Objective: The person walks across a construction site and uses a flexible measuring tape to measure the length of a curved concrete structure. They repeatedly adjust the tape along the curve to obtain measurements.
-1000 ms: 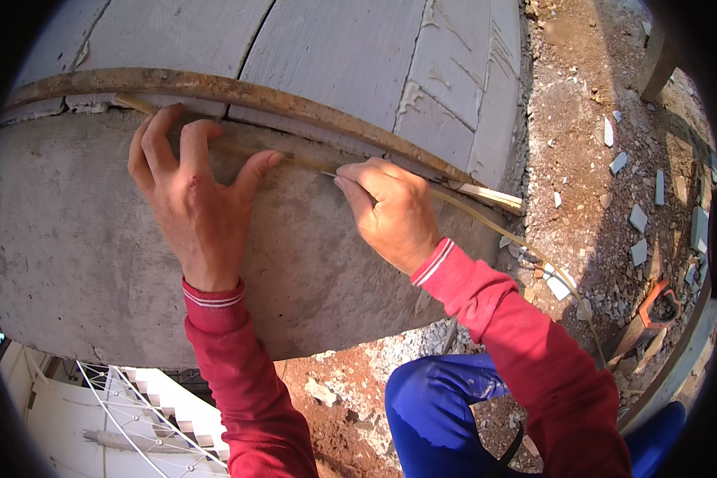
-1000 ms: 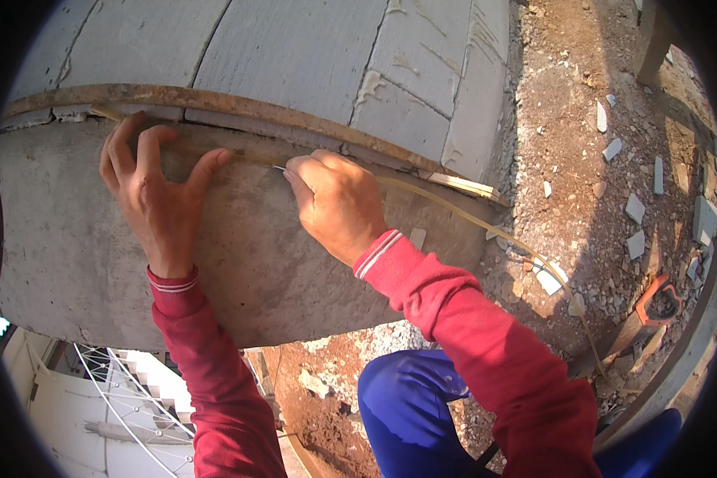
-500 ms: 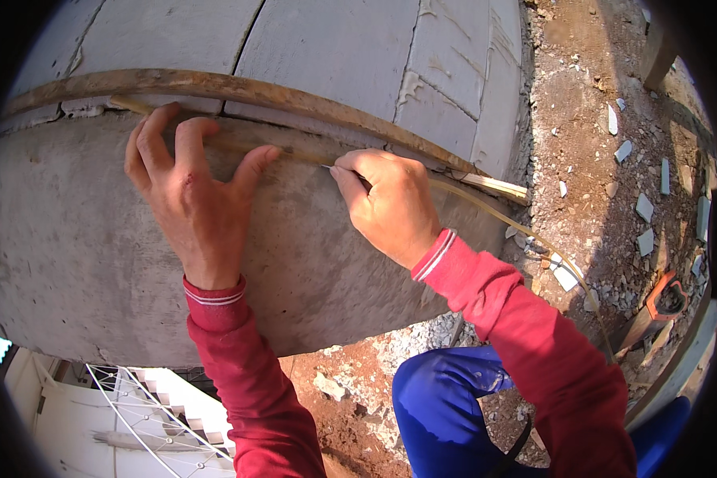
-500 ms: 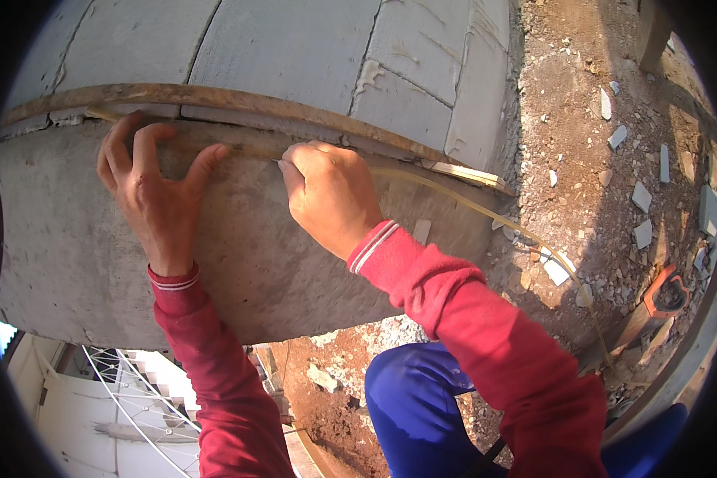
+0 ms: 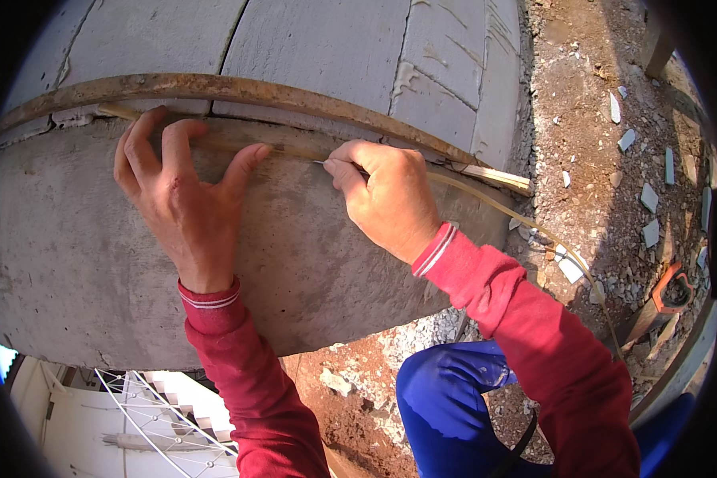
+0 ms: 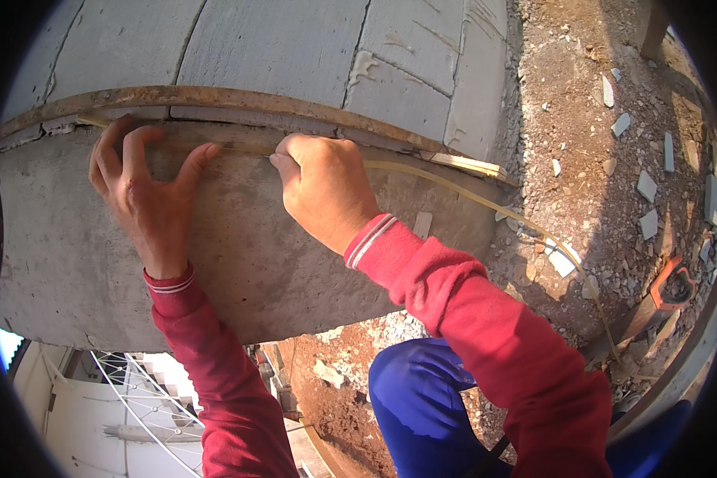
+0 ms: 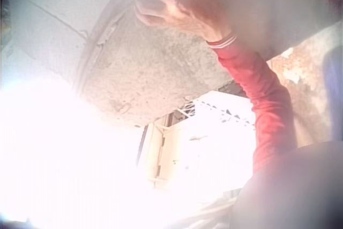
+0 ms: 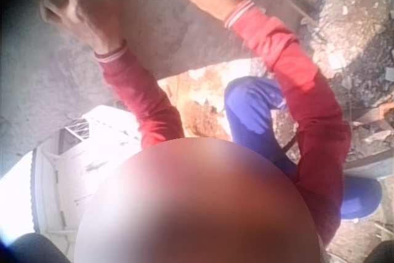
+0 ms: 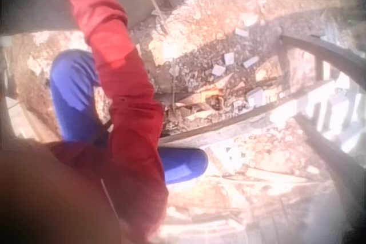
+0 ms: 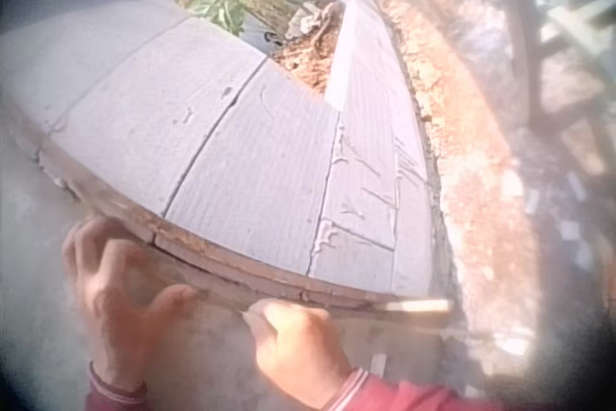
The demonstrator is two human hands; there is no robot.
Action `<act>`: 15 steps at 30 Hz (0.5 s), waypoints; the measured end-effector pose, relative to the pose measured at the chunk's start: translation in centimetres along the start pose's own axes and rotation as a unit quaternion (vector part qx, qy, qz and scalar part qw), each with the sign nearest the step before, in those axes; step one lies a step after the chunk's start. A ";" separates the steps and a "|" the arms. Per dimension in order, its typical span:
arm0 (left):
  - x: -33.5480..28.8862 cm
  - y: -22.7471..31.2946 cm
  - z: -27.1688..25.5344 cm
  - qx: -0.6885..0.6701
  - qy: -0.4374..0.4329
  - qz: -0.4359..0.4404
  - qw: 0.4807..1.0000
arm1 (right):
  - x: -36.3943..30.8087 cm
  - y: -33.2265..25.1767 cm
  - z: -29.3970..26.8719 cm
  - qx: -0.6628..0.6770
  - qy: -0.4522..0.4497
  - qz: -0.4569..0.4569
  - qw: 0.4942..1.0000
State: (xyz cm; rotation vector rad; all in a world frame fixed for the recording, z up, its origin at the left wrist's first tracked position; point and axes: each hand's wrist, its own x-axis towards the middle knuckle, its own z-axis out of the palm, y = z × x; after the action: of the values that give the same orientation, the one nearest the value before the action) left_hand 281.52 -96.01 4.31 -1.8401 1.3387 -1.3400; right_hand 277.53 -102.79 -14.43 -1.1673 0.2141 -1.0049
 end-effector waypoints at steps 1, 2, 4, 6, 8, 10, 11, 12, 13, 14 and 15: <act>-0.1 -0.1 0.0 0.001 0.000 0.000 1.000 | 0.0 0.0 0.0 -0.004 -0.002 0.000 1.000; -0.1 -0.1 0.0 0.003 0.001 0.001 1.000 | 0.0 0.0 0.1 -0.008 -0.004 0.001 1.000; -0.1 -0.1 0.0 0.007 0.001 0.002 1.000 | 0.0 0.1 0.1 -0.011 -0.005 -0.002 1.000; -0.1 -0.1 0.0 0.009 0.001 0.003 1.000 | 0.0 0.0 0.1 -0.011 -0.005 -0.001 1.000; 0.1 0.1 -0.1 0.009 0.002 0.003 1.000 | 0.0 -0.1 0.0 -0.011 -0.004 0.001 1.000; 0.1 0.1 -0.2 0.009 0.000 0.000 1.000 | 0.0 -0.2 0.0 -0.010 -0.001 0.001 1.000; 0.1 0.2 -0.3 0.009 -0.001 -0.002 1.000 | 0.0 -0.2 0.0 -0.010 0.000 0.000 1.000; 0.1 0.2 -0.3 0.009 -0.002 -0.003 1.000 | 0.0 -0.3 0.0 -0.010 -0.001 0.002 1.000; 0.1 0.2 -0.3 0.009 -0.002 -0.004 1.000 | 0.0 -0.5 0.0 -0.009 -0.001 0.003 1.000; 0.1 0.2 -0.4 0.008 -0.003 -0.004 1.000 | 0.0 -0.6 0.0 -0.008 -0.001 0.005 1.000; 0.1 0.3 -0.4 0.005 -0.005 -0.007 1.000 | -0.1 -0.7 -0.1 -0.006 -0.003 0.006 1.000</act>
State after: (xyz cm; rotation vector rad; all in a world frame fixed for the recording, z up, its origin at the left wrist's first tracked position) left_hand 281.00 -96.12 4.31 -1.8496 1.3135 -1.3421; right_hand 277.09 -102.81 -13.91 -1.1788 0.2233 -0.9913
